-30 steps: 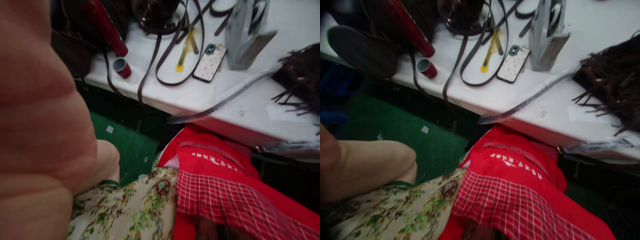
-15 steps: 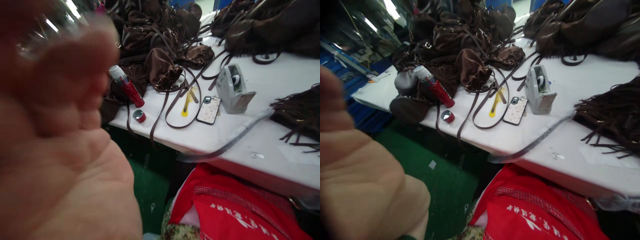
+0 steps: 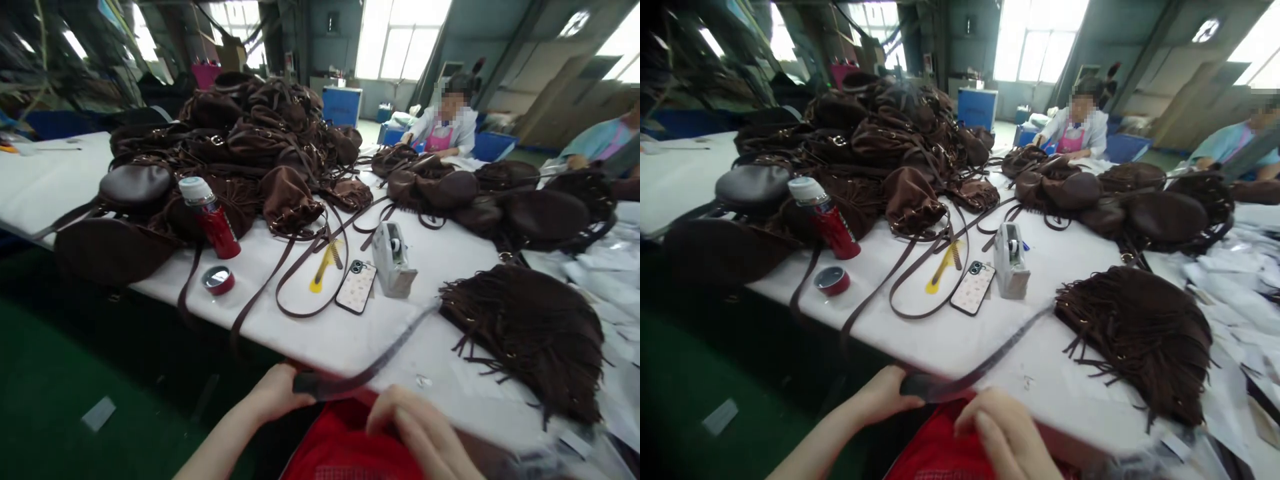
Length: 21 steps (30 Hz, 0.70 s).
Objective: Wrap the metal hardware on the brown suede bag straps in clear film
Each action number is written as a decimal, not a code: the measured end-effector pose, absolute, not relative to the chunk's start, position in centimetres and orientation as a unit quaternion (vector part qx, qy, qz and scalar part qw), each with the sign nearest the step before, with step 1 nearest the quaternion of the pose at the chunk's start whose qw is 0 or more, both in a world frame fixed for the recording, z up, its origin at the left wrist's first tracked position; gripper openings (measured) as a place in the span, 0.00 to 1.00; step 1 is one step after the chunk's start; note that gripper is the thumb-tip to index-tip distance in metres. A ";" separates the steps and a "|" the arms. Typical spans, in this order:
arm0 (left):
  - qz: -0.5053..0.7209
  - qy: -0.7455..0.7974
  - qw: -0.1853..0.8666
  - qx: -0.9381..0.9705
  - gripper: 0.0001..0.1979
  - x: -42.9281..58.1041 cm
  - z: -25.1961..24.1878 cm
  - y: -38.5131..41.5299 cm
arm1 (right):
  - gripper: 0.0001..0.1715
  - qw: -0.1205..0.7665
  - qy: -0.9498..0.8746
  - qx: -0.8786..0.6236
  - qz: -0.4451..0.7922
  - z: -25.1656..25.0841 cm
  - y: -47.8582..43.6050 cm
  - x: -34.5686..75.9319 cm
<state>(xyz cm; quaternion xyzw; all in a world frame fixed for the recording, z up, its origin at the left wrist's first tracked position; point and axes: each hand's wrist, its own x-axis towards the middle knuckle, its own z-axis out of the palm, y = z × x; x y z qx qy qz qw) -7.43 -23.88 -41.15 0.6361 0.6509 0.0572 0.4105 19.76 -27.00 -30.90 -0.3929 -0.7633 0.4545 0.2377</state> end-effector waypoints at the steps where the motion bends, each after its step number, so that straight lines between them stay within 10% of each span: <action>1: 0.060 0.631 0.431 0.642 0.23 -7.5 -41.2 -23.7 | 0.19 0.205 -0.766 -0.389 0.469 -31.4 -26.2 19.1; 7: 0.069 0.555 0.406 0.723 0.14 -5.3 -35.7 -24.9 | 0.18 0.025 -0.742 -0.420 0.522 -34.2 -25.6 17.0; 12: 0.213 0.479 0.494 0.694 0.17 -2.2 -29.1 -25.6 | 0.44 0.108 -0.589 -0.336 0.728 -35.8 -26.3 15.0; 21: 0.095 0.712 0.165 0.676 0.21 -5.1 -30.4 -21.3 | 0.25 0.141 -0.374 -0.233 0.887 -33.0 -24.9 20.4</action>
